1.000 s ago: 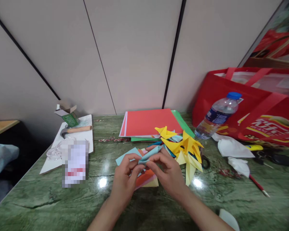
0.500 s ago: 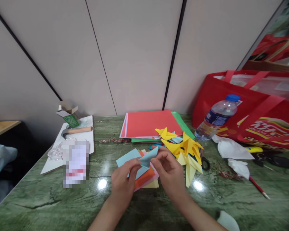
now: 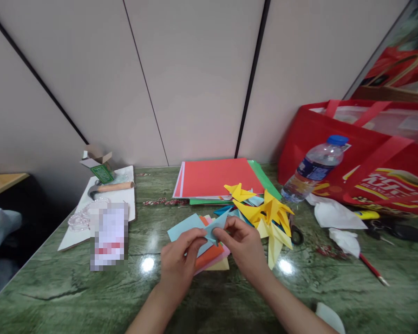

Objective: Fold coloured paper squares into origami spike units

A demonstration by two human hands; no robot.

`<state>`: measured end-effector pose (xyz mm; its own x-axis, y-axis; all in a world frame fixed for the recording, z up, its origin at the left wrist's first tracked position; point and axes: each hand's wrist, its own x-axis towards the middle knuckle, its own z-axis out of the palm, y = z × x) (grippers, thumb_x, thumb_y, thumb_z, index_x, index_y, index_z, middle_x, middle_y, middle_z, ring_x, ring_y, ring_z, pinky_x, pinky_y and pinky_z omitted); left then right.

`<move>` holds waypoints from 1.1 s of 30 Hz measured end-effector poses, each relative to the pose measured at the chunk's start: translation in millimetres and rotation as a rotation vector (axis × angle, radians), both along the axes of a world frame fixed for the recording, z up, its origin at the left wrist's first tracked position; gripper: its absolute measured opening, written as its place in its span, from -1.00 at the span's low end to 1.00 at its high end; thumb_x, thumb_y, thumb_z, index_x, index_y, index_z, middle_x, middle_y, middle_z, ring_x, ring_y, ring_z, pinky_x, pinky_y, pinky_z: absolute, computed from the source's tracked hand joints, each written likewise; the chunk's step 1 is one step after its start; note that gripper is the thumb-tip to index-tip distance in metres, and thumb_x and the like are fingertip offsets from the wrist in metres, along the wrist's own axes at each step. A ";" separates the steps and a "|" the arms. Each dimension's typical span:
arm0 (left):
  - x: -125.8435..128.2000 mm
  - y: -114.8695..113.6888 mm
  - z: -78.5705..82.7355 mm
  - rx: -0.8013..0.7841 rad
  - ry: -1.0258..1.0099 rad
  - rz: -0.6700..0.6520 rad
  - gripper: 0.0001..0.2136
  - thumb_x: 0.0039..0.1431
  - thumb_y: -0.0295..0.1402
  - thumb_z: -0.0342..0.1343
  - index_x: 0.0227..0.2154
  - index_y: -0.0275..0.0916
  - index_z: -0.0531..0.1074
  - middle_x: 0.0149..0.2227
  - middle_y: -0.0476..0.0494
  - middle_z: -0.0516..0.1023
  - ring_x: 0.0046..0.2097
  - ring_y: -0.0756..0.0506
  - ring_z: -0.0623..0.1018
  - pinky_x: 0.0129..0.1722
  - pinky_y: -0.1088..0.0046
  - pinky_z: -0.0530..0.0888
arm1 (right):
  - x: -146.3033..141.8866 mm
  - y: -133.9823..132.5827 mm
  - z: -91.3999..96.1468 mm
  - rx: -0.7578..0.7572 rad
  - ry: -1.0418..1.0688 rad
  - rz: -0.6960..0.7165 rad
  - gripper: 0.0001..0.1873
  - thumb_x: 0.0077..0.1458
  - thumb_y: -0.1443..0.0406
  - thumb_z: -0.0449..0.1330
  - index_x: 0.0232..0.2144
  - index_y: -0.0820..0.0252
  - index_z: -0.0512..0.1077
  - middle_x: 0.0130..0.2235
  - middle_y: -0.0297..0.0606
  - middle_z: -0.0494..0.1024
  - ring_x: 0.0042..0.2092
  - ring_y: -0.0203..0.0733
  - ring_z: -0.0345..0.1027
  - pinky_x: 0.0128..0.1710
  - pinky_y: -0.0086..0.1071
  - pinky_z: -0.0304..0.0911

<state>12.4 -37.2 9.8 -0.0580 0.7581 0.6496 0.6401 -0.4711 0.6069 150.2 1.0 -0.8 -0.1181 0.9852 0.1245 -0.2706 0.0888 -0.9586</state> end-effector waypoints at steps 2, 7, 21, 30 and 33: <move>0.4 0.1 -0.5 -0.045 -0.054 -0.003 -0.88 0.03 -0.51 0.10 -0.38 -0.16 0.44 -0.44 0.09 0.59 -0.50 0.07 0.55 -0.43 0.67 0.46 | -0.5 0.5 -1.4 -0.004 0.001 -0.010 -0.78 -0.16 0.28 0.27 -0.63 0.21 0.29 -0.58 -0.43 0.29 -0.50 -0.36 0.17 -0.50 -0.48 0.18; 2.4 0.3 -0.7 -0.192 -0.241 -0.029 -0.90 0.03 -0.47 0.10 -0.38 -0.15 0.43 -0.48 0.09 0.58 -0.49 0.06 0.55 -0.48 0.66 0.45 | -2.0 0.8 -3.6 -0.009 0.060 -0.066 -0.71 -0.21 0.30 0.31 -0.57 0.16 0.21 -0.54 -0.44 0.29 -0.48 -0.34 0.20 -0.48 -0.48 0.19; 2.9 2.1 4.3 -0.336 -0.459 -0.041 -0.94 -0.01 -0.40 0.13 -0.43 -0.24 0.40 -0.56 0.00 0.55 -0.52 0.01 0.52 -0.55 0.61 0.40 | 0.9 -1.6 -1.1 0.266 -0.176 0.037 -0.96 -0.08 0.35 0.24 -0.52 0.14 0.43 -0.34 -0.28 0.38 -0.27 -0.21 0.31 -0.24 -0.34 0.23; 3.4 1.7 -1.2 -0.287 -0.387 0.044 -0.95 0.01 -0.40 0.12 -0.42 -0.22 0.43 -0.54 0.04 0.55 -0.52 0.03 0.52 -0.52 0.61 0.43 | -2.8 -2.5 -1.4 0.158 -0.183 0.014 -0.91 -0.12 0.32 0.26 -0.59 0.18 0.43 -0.41 -0.30 0.37 -0.30 -0.23 0.29 -0.32 -0.39 0.24; 3.8 2.5 -1.5 -0.273 -0.404 0.038 -0.94 0.01 -0.41 0.12 -0.40 -0.21 0.45 -0.47 0.01 0.59 -0.43 -0.01 0.57 -0.41 0.57 0.48 | -4.4 -1.7 -5.3 0.091 -0.203 0.081 -0.89 -0.13 0.30 0.26 -0.60 0.19 0.41 -0.51 -0.35 0.38 -0.42 -0.27 0.27 -0.42 -0.41 0.21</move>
<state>16.3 -34.7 8.3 -0.2959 0.8898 0.3473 0.3416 -0.2410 0.9084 145.8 -0.7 -6.1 -0.2278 0.9572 0.1785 -0.0828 0.1636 -0.9830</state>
